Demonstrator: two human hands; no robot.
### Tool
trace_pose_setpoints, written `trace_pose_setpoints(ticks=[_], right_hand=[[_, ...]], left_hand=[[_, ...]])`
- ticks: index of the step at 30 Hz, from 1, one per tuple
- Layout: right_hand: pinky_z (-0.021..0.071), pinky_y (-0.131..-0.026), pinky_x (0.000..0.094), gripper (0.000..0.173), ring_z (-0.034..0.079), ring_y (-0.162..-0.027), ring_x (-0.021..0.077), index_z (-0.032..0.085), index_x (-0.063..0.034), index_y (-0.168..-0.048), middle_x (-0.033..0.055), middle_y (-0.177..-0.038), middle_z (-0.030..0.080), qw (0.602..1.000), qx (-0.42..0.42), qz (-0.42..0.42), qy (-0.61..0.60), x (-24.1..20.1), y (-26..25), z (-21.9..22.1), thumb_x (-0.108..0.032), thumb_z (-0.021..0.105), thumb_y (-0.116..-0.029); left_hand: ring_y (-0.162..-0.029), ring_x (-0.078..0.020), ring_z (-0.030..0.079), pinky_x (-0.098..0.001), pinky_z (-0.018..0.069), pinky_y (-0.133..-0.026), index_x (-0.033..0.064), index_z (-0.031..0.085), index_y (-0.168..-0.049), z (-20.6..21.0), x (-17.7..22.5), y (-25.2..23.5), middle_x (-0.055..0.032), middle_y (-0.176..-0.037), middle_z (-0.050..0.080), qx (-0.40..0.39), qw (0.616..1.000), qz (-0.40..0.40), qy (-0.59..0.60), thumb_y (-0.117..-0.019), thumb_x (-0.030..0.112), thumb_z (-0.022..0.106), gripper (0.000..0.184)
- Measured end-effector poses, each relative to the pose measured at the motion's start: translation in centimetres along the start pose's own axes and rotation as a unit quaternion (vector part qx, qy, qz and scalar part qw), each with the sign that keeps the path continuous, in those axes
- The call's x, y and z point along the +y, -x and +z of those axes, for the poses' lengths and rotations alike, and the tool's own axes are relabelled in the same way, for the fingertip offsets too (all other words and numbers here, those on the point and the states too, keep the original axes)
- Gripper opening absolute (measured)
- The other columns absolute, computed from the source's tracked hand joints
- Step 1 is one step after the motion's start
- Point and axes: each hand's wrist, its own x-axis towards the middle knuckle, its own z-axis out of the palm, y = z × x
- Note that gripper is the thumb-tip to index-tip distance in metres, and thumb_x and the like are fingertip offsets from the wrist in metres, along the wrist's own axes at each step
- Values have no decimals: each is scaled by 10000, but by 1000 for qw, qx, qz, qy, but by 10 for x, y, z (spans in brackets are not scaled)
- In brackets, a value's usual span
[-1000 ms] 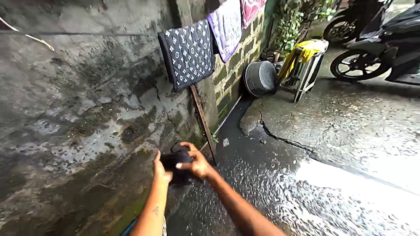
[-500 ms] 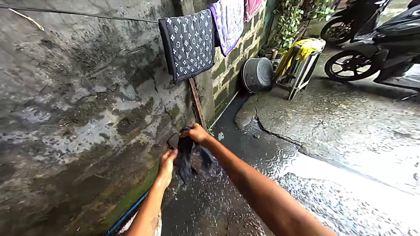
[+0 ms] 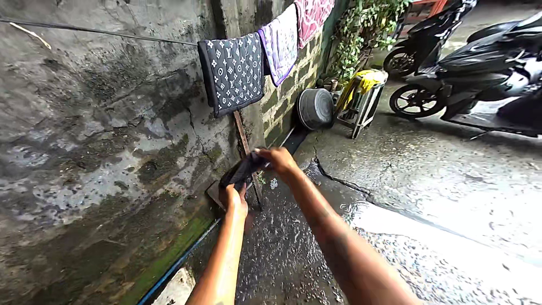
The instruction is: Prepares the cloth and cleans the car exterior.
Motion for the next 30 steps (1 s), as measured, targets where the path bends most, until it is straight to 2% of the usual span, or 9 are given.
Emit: trace_pose_setpoints(ticks=[3, 5, 8, 12, 16, 18, 21, 24, 30], right_hand=[[539, -886, 568, 590, 612, -1143, 325, 459, -112, -1473, 172, -1337, 593, 974, -14, 72, -214, 90, 19, 5, -498, 532, -1033], [581, -860, 447, 557, 670, -1045, 212, 542, -178, -1360, 72, -1187, 677, 909, -66, 78, -405, 114, 37, 23, -603, 359, -1051], [605, -713, 408, 327, 704, -822, 210, 612, -90, -1201, 100, -951, 715, 857, 10, 99, -505, 123, 44, 34, -367, 548, -1039], [585, -692, 382, 220, 702, -821, 191, 617, -38, -1172, 108, -998, 739, 921, 84, 47, -377, 143, 50, 13, -101, 623, -961], [588, -719, 425, 191, 683, -773, 190, 683, -56, -1004, 81, -886, 712, 991, -19, -118, -54, 161, 74, -2, -157, 768, -867], [587, -772, 398, 214, 677, -799, 159, 702, -66, -993, 53, -876, 700, 988, -34, -147, -23, 166, 93, -7, -217, 786, -867], [586, -665, 358, 159, 654, -678, 171, 696, -2, -1017, 92, -812, 691, 954, 131, -100, -252, 166, 119, -15, -97, 717, -892], [539, -537, 322, 161, 541, -523, 134, 643, -86, -1080, 28, -667, 555, 848, 229, 99, -468, 156, 118, -52, -232, 590, -1037], [353, -422, 125, 243, 369, -446, -29, 631, -181, -1019, -115, -598, 407, 964, -120, 128, -200, 116, 105, -120, -339, 454, -1071]], left_hand=[[-1173, -259, 547, -446, 487, -997, 13, 456, -1361, 0, -3, 25, -162, -1326, 525, -83, 993, -59, 52, -1028, -15, 374, 344], [-1069, -236, 605, -412, 531, -948, 5, 503, -1248, -15, -22, 34, -147, -1190, 589, -142, 981, -108, 72, -968, -72, 377, 317], [-1085, -246, 668, -415, 560, -963, 16, 541, -1286, -59, -45, 45, -150, -1194, 669, -236, 961, -138, 45, -970, -103, 406, 363], [-1232, -337, 591, -528, 557, -935, 108, 347, -1562, -111, -54, 69, -174, -1484, 493, -173, 944, -189, -210, -1007, 37, 554, 597], [-1024, -431, 692, -579, 583, -854, 52, 368, -1503, -107, -75, 75, -290, -1232, 641, -118, 914, -380, -75, -1040, 659, 238, 774], [-816, -315, 701, -500, 605, -706, 69, 541, -1237, -85, -90, 73, -192, -952, 688, -110, 920, -376, -16, -1026, 670, 271, 692], [-661, -160, 657, -363, 586, -608, 84, 606, -968, -48, -105, 83, -58, -753, 658, -106, 964, -241, -48, -1078, 219, 394, 275], [-887, -174, 675, -347, 591, -793, -26, 594, -938, -28, -116, 110, -93, -920, 675, -217, 958, 39, -181, -850, -100, 571, 118], [-949, -134, 723, -375, 539, -1012, 173, 742, -750, -15, -147, 133, 26, -855, 762, -512, 630, 489, -318, -857, 125, 646, 151]])
